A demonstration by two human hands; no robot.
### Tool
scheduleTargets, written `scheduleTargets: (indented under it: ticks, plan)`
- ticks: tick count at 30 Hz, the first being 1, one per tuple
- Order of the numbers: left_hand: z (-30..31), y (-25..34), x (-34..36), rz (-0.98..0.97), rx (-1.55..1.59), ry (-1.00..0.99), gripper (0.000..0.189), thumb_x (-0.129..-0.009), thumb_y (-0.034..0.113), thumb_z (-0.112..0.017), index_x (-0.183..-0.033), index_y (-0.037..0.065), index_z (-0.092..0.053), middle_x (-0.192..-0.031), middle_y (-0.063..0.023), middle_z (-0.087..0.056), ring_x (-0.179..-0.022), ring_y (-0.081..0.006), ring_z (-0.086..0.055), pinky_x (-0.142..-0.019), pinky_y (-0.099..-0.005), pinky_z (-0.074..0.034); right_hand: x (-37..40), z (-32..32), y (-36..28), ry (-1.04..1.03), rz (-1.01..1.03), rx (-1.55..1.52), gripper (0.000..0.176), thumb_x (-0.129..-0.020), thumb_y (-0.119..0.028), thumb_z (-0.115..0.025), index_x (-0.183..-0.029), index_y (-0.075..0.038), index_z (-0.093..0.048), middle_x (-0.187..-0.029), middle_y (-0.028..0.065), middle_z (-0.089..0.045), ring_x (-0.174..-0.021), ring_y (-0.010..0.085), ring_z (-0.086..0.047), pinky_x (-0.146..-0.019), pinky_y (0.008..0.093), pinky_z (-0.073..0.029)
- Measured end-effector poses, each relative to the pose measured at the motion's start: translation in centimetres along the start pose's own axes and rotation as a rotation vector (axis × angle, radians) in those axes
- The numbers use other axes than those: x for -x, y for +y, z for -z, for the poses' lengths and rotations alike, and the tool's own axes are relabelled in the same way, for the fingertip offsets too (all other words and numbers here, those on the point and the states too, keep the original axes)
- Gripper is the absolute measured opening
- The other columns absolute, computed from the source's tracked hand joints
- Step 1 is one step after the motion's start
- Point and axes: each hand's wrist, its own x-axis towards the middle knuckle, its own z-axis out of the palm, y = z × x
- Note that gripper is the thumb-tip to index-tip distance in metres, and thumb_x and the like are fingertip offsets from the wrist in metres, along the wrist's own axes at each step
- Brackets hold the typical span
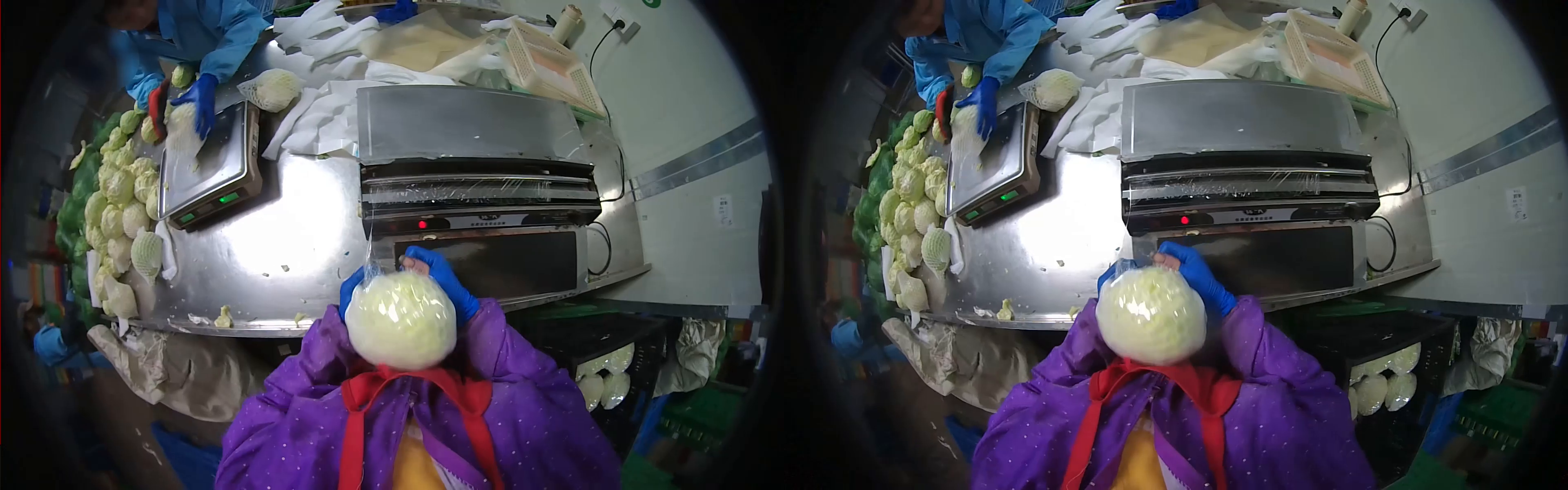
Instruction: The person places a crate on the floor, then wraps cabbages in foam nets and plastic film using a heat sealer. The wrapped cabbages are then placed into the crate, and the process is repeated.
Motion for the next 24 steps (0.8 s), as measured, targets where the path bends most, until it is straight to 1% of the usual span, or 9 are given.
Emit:
scheduleTargets:
  ticks: [3, 6, 8, 10, 12, 13, 14, 20, 24]
  plan:
    - [-3.9, 2.3, 1.4, -0.315, -0.233, -0.012, 0.071, -0.083, 0.051, -0.057, -0.132, 0.005, -0.033, -0.122, -0.0126, -0.048, -0.106, -0.0198, -0.052, -0.093, -0.0354, -0.042, 1.0, -4.0, -3.2, -0.069, 0.109, -0.014, 0.010, -0.086, -0.009, -0.060, -0.086, -0.007, -0.050, -0.086, -0.0016, -0.050, -0.081, 0.0059, -0.046, -0.069, 0.0222, -0.041]
    - [-6.3, 5.7, 0.3, -0.480, -0.371, -0.235, 0.073, -0.083, 0.053, -0.055, -0.133, 0.006, -0.031, -0.124, -0.0136, -0.046, -0.108, -0.0220, -0.052, -0.093, -0.0364, -0.042, 2.2, -7.3, -9.5, -0.060, 0.318, 0.072, 0.023, -0.082, -0.009, -0.064, -0.101, -0.003, -0.054, -0.095, 0.0059, -0.053, -0.089, 0.0130, -0.052, -0.080, 0.0276, -0.043]
    - [-7.0, 7.0, -0.1, -0.423, -0.322, -0.316, 0.074, -0.083, 0.054, -0.053, -0.134, 0.006, -0.030, -0.126, -0.0142, -0.045, -0.109, -0.0235, -0.051, -0.094, -0.0371, -0.042, 2.0, -7.9, -12.2, 0.017, 0.709, 0.423, 0.034, -0.082, -0.013, -0.066, -0.112, -0.002, -0.055, -0.104, 0.0111, -0.057, -0.093, 0.0189, -0.055, -0.083, 0.0319, -0.044]
    - [-7.6, 7.2, 0.0, -0.285, -0.242, -0.399, 0.075, -0.084, 0.055, -0.052, -0.135, 0.006, -0.029, -0.127, -0.0148, -0.044, -0.110, -0.0249, -0.051, -0.094, -0.0378, -0.042, 2.3, -8.1, -15.2, -0.221, 0.858, 0.662, 0.046, -0.082, -0.017, -0.067, -0.123, -0.003, -0.053, -0.121, 0.0160, -0.054, -0.104, 0.0281, -0.055, -0.083, 0.0382, -0.045]
    - [-7.6, 6.7, -0.1, -0.022, -0.178, -0.481, 0.076, -0.084, 0.056, -0.051, -0.136, 0.006, -0.028, -0.129, -0.0155, -0.043, -0.111, -0.0264, -0.050, -0.095, -0.0385, -0.042, 3.2, -8.9, -12.8, -0.598, 0.665, 0.595, 0.041, -0.080, -0.027, -0.068, -0.114, -0.006, -0.060, -0.114, 0.0182, -0.058, -0.098, 0.0352, -0.057, -0.081, 0.0408, -0.047]
    - [-7.7, 6.3, -0.3, 0.123, -0.146, -0.521, 0.077, -0.084, 0.056, -0.050, -0.137, 0.006, -0.027, -0.130, -0.0158, -0.043, -0.112, -0.0271, -0.050, -0.095, -0.0388, -0.042, 4.6, -8.6, -14.6, -0.693, 0.279, 0.788, 0.041, -0.080, -0.036, -0.067, -0.105, -0.004, -0.061, -0.105, 0.0198, -0.060, -0.093, 0.0381, -0.058, -0.079, 0.0398, -0.047]
    - [-7.7, 5.6, -0.4, 0.266, -0.121, -0.548, 0.077, -0.084, 0.057, -0.049, -0.137, 0.006, -0.027, -0.131, -0.0161, -0.042, -0.112, -0.0278, -0.050, -0.095, -0.0391, -0.042, 5.5, -7.9, -14.0, -0.619, 0.242, 0.791, 0.047, -0.079, -0.044, -0.067, -0.099, -0.002, -0.061, -0.101, 0.0212, -0.060, -0.089, 0.0381, -0.058, -0.077, 0.0395, -0.048]
    - [-10.4, 2.3, -1.2, 0.729, -0.060, -0.534, 0.080, -0.085, 0.060, -0.046, -0.140, 0.006, -0.023, -0.135, -0.0181, -0.039, -0.116, -0.0322, -0.048, -0.097, -0.0412, -0.042, 16.6, -2.4, -9.5, -0.071, 0.438, 0.591, 0.100, -0.062, -0.044, -0.082, -0.138, -0.004, -0.031, -0.128, 0.0226, -0.043, -0.122, 0.0372, -0.041, -0.103, 0.0399, -0.033]
    - [-16.2, -0.2, -1.2, 0.905, -0.072, -0.587, 0.083, -0.086, 0.062, -0.043, -0.142, 0.006, -0.021, -0.138, -0.0194, -0.036, -0.118, -0.0351, -0.047, -0.097, -0.0425, -0.042, 24.1, 0.3, -7.0, 0.309, 0.460, 0.178, 0.092, -0.067, -0.026, -0.081, -0.140, -0.004, -0.030, -0.131, 0.0136, -0.045, -0.124, 0.0247, -0.040, -0.104, 0.0368, -0.032]
